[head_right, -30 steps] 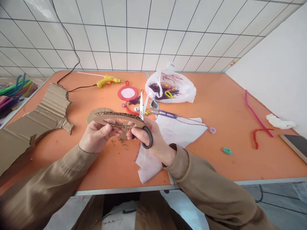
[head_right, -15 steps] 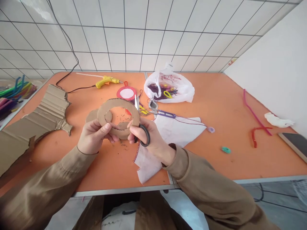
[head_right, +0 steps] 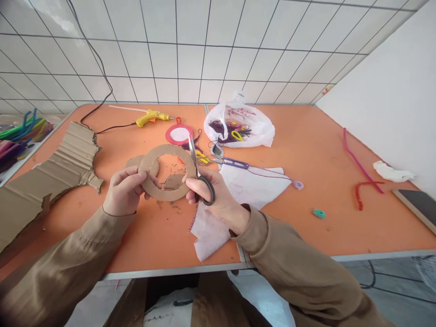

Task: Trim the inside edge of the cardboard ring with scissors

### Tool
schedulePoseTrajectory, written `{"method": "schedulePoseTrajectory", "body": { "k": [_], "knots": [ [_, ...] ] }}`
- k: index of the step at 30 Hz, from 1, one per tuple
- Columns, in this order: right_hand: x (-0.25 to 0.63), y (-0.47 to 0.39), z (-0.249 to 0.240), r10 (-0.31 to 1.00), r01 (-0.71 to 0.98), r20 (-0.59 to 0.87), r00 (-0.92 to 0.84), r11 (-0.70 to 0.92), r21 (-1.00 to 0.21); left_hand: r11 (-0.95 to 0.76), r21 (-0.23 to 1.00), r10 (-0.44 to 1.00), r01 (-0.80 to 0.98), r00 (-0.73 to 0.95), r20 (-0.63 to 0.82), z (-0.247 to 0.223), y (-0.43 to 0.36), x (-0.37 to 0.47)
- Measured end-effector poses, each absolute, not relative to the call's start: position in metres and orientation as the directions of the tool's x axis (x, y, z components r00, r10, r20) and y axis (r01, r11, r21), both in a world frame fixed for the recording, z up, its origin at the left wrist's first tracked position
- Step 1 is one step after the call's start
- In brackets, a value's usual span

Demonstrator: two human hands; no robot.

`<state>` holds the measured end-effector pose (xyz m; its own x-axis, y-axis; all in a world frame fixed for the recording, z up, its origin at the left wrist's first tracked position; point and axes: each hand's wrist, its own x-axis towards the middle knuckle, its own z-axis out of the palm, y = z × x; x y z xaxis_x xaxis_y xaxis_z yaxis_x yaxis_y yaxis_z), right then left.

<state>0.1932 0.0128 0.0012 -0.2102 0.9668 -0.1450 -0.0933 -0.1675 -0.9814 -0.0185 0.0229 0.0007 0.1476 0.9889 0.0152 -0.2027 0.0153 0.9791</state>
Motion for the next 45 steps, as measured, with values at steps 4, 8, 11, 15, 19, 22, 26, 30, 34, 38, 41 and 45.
{"method": "schedulePoseTrajectory", "body": {
  "k": [4,8,11,15,19,22,26,30,34,38,41,45],
  "knots": [
    [0.193,0.012,0.003,0.958,-0.073,-0.083,-0.274,-0.106,-0.992,-0.005,0.978,0.991,-0.207,0.131,0.033,0.002,0.023,-0.017],
    [0.194,0.012,0.000,0.954,-0.076,-0.076,-0.290,-0.102,-0.992,0.076,0.948,0.985,-0.310,0.172,-0.023,0.005,0.024,-0.017],
    [0.195,0.014,-0.002,0.960,-0.072,-0.081,-0.266,-0.104,-0.992,0.158,0.926,0.969,-0.343,0.234,-0.078,0.006,0.024,-0.018],
    [0.197,0.016,0.000,0.961,-0.021,-0.071,-0.267,-0.080,-0.997,0.157,0.918,0.972,-0.365,0.221,-0.079,0.006,0.022,-0.018],
    [0.198,0.017,0.000,0.946,0.058,-0.057,-0.318,-0.041,-0.997,0.200,0.916,0.952,-0.347,0.290,-0.098,0.004,0.026,-0.020],
    [0.197,0.018,0.000,0.945,0.065,-0.045,-0.325,-0.025,-0.998,0.239,0.913,0.925,-0.332,0.363,-0.110,0.001,0.030,-0.023],
    [0.197,0.018,0.001,0.965,0.041,-0.033,-0.261,-0.023,-0.999,0.151,0.923,0.934,-0.353,0.356,-0.017,0.003,0.028,-0.024],
    [0.198,0.021,-0.001,0.982,-0.057,-0.002,-0.190,-0.014,-0.998,-0.170,0.946,0.923,-0.276,0.292,0.251,0.008,0.018,-0.018],
    [0.201,0.026,-0.004,0.975,-0.262,-0.063,-0.213,-0.119,-0.958,-0.633,0.773,0.726,0.048,0.382,0.571,0.006,0.012,-0.015],
    [0.205,0.028,-0.005,0.961,-0.327,-0.060,-0.271,-0.150,-0.933,-0.874,0.392,0.485,0.287,0.497,0.719,-0.005,0.014,-0.014],
    [0.207,0.028,-0.003,0.952,-0.296,-0.018,-0.307,-0.113,-0.948,-0.898,0.226,0.418,0.378,0.570,0.707,-0.011,0.014,-0.013],
    [0.206,0.027,-0.001,0.970,-0.267,0.007,-0.245,-0.060,-0.962,-0.875,0.161,0.424,0.456,0.565,0.707,-0.012,0.013,-0.013]
  ]
}}
